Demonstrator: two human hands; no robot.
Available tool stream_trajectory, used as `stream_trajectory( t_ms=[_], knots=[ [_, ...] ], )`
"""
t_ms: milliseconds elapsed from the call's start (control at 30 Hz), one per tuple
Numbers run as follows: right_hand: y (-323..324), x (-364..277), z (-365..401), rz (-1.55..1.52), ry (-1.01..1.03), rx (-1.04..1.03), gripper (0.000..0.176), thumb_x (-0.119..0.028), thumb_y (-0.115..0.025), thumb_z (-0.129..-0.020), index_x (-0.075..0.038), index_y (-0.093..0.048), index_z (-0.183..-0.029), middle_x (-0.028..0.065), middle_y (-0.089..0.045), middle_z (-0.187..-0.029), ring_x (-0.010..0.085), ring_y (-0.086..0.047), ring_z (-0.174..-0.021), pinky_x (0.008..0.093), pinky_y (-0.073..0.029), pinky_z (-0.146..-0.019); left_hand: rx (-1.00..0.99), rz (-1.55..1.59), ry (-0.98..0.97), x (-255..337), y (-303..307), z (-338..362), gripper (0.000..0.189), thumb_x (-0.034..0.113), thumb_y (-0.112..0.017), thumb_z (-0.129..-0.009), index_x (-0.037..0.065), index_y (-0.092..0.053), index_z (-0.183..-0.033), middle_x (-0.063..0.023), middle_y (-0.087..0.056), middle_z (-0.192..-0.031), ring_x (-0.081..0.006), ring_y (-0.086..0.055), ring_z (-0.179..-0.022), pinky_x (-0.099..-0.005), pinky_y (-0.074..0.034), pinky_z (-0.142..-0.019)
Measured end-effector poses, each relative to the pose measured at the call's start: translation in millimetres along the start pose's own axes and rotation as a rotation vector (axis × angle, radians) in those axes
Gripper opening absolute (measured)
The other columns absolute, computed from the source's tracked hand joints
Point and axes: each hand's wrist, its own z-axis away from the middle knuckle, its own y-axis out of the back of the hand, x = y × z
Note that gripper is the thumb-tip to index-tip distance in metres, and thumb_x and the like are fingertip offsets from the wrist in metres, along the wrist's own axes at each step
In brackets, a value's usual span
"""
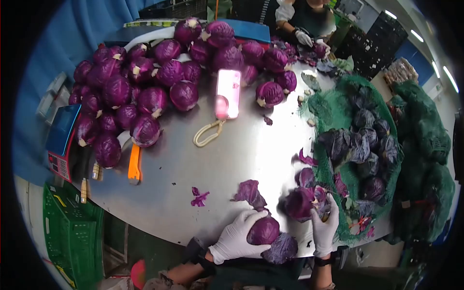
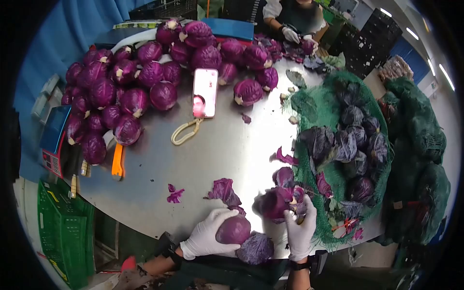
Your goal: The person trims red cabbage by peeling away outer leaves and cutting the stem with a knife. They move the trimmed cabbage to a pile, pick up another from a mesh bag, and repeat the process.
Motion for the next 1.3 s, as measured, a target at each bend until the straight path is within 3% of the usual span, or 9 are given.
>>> stream_trajectory(
  t_ms=[33, 100, 200, 400, 700, 800, 900, 1033, 1300],
  knots=[
    [3, -19, 6, -0.226, -0.112, -0.152, 0.07, 0.003, -0.076, -0.071, -0.002, -0.047, -0.134, 0.0096, -0.055, -0.12, 0.0171, -0.056, -0.098, 0.0297, -0.048, -0.084, 0.033, 0.089, -0.003, -2, 0, -1, 0.08, 0.036, -0.082, -0.068, 0.012, -0.045, -0.135, -0.0161, -0.045, -0.129, -0.0322, -0.05, -0.121, -0.0397, -0.043, -0.102],
    [3, -40, 9, -0.282, -0.096, -0.409, 0.076, -0.004, -0.083, -0.065, -0.003, -0.049, -0.134, 0.0087, -0.056, -0.122, 0.0194, -0.057, -0.106, 0.0315, -0.046, -0.093, -0.002, 0.199, 0.014, -5, 2, -4, 0.081, 0.03, -0.083, -0.067, 0.011, -0.044, -0.136, -0.0178, -0.044, -0.131, -0.0315, -0.046, -0.125, -0.038, -0.04, -0.105],
    [-10, -53, 7, -0.454, -0.07, -0.649, 0.081, -0.014, -0.086, -0.063, -0.002, -0.048, -0.135, 0.0127, -0.057, -0.119, 0.0232, -0.056, -0.109, 0.0331, -0.044, -0.096, 0.065, 0.899, 0.225, 6, 3, -11, 0.081, 0.023, -0.079, -0.074, 0.005, -0.033, -0.139, -0.0118, -0.042, -0.134, -0.0229, -0.042, -0.127, -0.0365, -0.035, -0.107],
    [-14, -59, 13, -0.462, 0.022, -0.586, 0.079, -0.027, -0.088, -0.062, -0.002, -0.053, -0.128, 0.0137, -0.056, -0.109, 0.0275, -0.056, -0.103, 0.0357, -0.046, -0.092, 0.117, 0.925, 0.198, 8, 1, -10, 0.085, 0.03, -0.079, -0.075, 0.003, -0.03, -0.139, -0.0115, -0.042, -0.133, -0.022, -0.043, -0.125, -0.0362, -0.035, -0.107],
    [-7, -65, 38, -0.407, 0.098, -0.456, 0.073, -0.02, -0.09, -0.059, 0.0, -0.056, -0.121, 0.0101, -0.055, -0.104, 0.0221, -0.056, -0.096, 0.0327, -0.047, -0.086, 0.01, 0.757, 0.153, 20, 4, -2, 0.072, 0.019, -0.078, -0.079, 0.005, -0.036, -0.136, -0.0086, -0.045, -0.129, -0.018, -0.043, -0.124, -0.0335, -0.038, -0.106],
    [-14, -53, 44, -0.516, 0.036, -0.395, 0.05, -0.009, -0.08, -0.073, -0.002, -0.059, -0.118, 0.0091, -0.058, -0.101, 0.0204, -0.058, -0.094, 0.0313, -0.047, -0.084, 0.13, 0.803, 0.192, 2, -8, 1, 0.073, 0.037, -0.073, -0.082, 0.005, -0.037, -0.137, -0.0088, -0.045, -0.129, -0.0194, -0.044, -0.123, -0.0344, -0.039, -0.104],
    [-9, -44, 44, -0.652, -0.005, -0.379, 0.043, -0.01, -0.07, -0.083, -0.002, -0.056, -0.123, 0.0065, -0.059, -0.104, 0.0139, -0.056, -0.093, 0.0278, -0.045, -0.083, 0.099, 1.341, 0.314, -6, -15, 1, 0.062, 0.038, -0.06, -0.091, 0.003, -0.039, -0.138, -0.0127, -0.05, -0.133, -0.0251, -0.049, -0.124, -0.0419, -0.042, -0.105],
    [11, -53, 57, -0.647, -0.073, -0.574, 0.057, -0.017, -0.067, -0.088, -0.004, -0.045, -0.139, 0.0034, -0.06, -0.086, 0.0117, -0.055, -0.078, 0.0263, -0.045, -0.076, 0.066, 1.535, 0.373, 12, -6, 8, 0.061, 0.042, -0.058, -0.09, 0.008, -0.04, -0.137, -0.0137, -0.05, -0.133, -0.0287, -0.051, -0.122, -0.0501, -0.044, -0.102],
    [16, -67, 73, -0.576, -0.042, -0.555, 0.062, -0.024, -0.062, -0.093, -0.007, -0.035, -0.146, 0.0061, -0.059, -0.078, 0.0129, -0.055, -0.069, 0.0287, -0.048, -0.068, -0.056, 1.435, 0.377, 23, -15, 25, 0.059, 0.047, -0.055, -0.092, 0.01, -0.041, -0.136, -0.0102, -0.05, -0.132, -0.0245, -0.049, -0.123, -0.0459, -0.042, -0.102]
  ],
)
